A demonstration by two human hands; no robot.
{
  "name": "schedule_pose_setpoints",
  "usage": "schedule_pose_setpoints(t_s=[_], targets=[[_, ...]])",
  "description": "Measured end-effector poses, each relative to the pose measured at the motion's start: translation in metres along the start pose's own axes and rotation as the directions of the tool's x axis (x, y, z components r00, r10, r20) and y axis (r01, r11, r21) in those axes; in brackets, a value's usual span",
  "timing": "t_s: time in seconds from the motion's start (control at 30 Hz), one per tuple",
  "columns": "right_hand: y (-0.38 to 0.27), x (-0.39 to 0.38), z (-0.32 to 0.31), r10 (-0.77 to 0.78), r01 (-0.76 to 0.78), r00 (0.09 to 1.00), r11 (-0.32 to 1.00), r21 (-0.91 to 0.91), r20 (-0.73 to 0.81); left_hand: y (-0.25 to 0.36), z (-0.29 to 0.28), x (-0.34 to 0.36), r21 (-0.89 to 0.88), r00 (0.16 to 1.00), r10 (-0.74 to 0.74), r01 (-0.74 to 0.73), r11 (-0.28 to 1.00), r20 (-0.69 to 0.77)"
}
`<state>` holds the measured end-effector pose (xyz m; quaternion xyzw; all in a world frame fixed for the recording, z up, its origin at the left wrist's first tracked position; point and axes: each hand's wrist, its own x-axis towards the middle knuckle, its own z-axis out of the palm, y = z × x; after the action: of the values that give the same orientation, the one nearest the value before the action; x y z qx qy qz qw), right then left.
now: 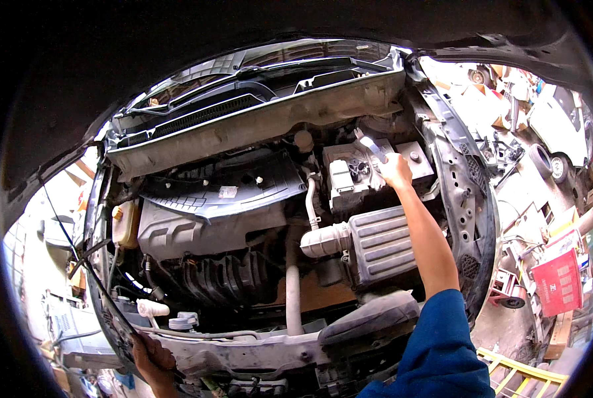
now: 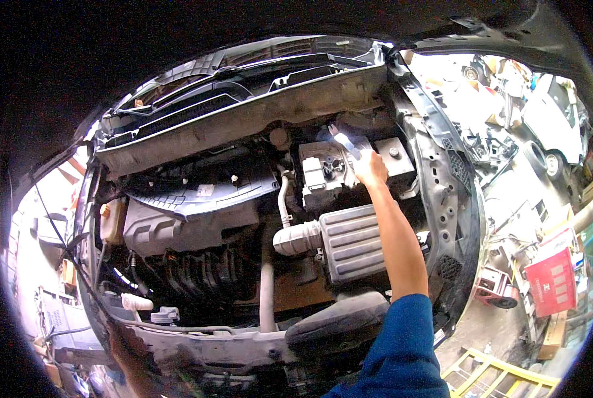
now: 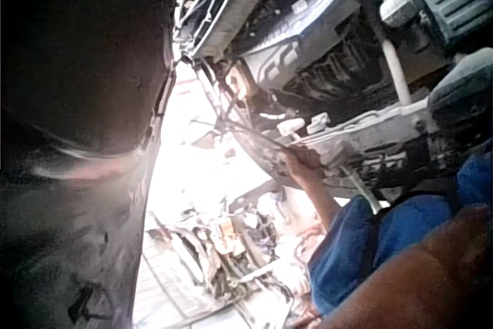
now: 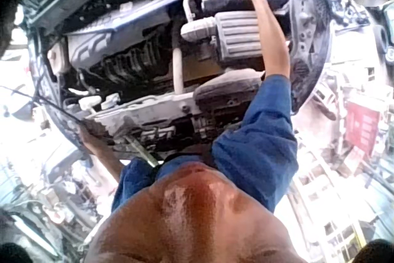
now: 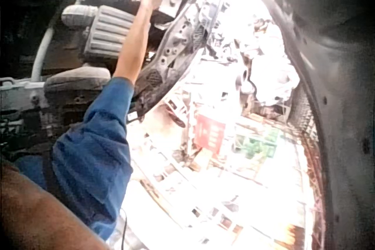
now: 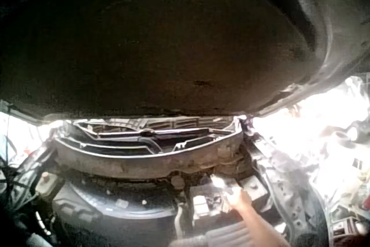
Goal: The person uses a prying tool and pliers to remove plastic fasteners and components from the interior side of the car hood and the cowling area.
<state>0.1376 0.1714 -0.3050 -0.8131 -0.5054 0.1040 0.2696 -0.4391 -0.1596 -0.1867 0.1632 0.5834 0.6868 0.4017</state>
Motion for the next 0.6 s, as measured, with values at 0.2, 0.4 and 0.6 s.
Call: schedule_pose_setpoints(t_s=[0.2,0.4,0.6], targets=[[-0.032,-0.037,-0.029,-0.093,0.163,0.958,0.955,0.246,-0.272,-0.004,0.005,-0.028,0.105,0.990,-0.077,0.064,0.992,0.120],[-0.097,-0.232,-0.090,-0.444,0.106,0.882,0.517,0.850,0.160,-0.023,0.063,-0.072,0.100,0.809,-0.254,0.239,0.966,0.530],[-0.100,-0.397,-0.144,-0.452,-0.005,0.888,0.168,0.986,0.081,-0.055,0.114,-0.173,0.375,0.522,-0.453,0.254,0.892,0.723]])
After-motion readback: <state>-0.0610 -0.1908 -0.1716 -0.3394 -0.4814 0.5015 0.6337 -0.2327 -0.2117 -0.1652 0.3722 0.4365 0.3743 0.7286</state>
